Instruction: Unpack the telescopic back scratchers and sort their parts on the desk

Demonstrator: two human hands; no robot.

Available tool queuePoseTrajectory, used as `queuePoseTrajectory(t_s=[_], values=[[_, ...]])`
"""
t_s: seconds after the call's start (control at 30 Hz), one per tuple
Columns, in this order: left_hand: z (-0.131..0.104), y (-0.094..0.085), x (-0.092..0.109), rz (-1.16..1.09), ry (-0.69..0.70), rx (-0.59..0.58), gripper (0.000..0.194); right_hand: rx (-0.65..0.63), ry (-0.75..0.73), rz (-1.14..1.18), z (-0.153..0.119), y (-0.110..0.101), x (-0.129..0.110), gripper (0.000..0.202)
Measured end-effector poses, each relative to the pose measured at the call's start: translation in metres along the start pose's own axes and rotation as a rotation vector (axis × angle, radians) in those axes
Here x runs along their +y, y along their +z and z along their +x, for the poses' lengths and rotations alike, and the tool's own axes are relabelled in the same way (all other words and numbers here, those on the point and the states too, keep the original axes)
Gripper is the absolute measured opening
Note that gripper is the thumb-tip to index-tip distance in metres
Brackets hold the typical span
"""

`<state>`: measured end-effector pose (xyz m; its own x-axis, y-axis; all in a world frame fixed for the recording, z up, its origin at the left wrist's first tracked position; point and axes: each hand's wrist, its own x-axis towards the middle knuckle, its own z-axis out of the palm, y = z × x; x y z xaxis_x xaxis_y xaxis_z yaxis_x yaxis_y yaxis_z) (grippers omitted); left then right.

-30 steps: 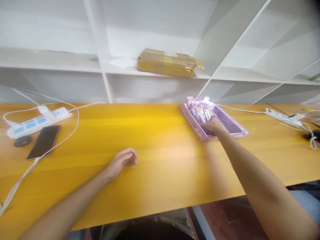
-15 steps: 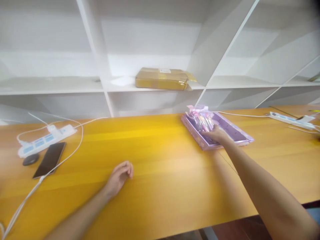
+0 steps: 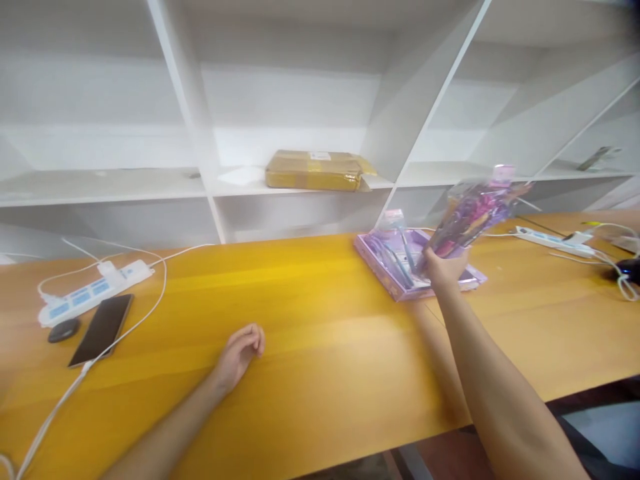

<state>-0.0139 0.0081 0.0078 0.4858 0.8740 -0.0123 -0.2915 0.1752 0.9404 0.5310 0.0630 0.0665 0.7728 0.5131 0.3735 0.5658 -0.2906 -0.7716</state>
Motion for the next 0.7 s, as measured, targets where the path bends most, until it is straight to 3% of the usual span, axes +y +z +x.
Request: queuePoseTrajectory(t_s=[0.17,0.27,0.33,0.47,0.53,0.6,0.7], values=[[0.000,-0.002,-0.004,-0.081,-0.020,-0.090,0.028,0.229,-0.235,0.374,-0.006,-0.019,-0.048,0.069],[0.000,-0.002,-0.005,-0.109,-0.024,-0.104,0.025,0.140,-0.312,0.596,-0.041,-0.029,-0.086,0.061],[0.000,-0.001,-0.004,-0.144,-0.049,-0.103,0.023,-0.048,-0.216,0.714,-0.084,-0.028,-0.110,0.057],[-0.002,0.009,-0.003,-0.287,-0.168,-0.161,0.056,-0.773,0.212,1.023,-0.201,-0.002,-0.132,0.054],[-0.004,0.013,-0.003,-0.326,-0.187,-0.146,0.060,-1.005,0.337,1.043,-0.256,0.018,-0.130,0.058],[-0.006,0.015,-0.003,-0.322,-0.173,-0.105,0.058,-1.087,0.275,1.029,-0.298,0.035,-0.123,0.064],[-0.008,0.015,-0.004,-0.278,-0.199,-0.059,0.060,-1.198,0.078,0.990,-0.332,0.045,-0.116,0.072]])
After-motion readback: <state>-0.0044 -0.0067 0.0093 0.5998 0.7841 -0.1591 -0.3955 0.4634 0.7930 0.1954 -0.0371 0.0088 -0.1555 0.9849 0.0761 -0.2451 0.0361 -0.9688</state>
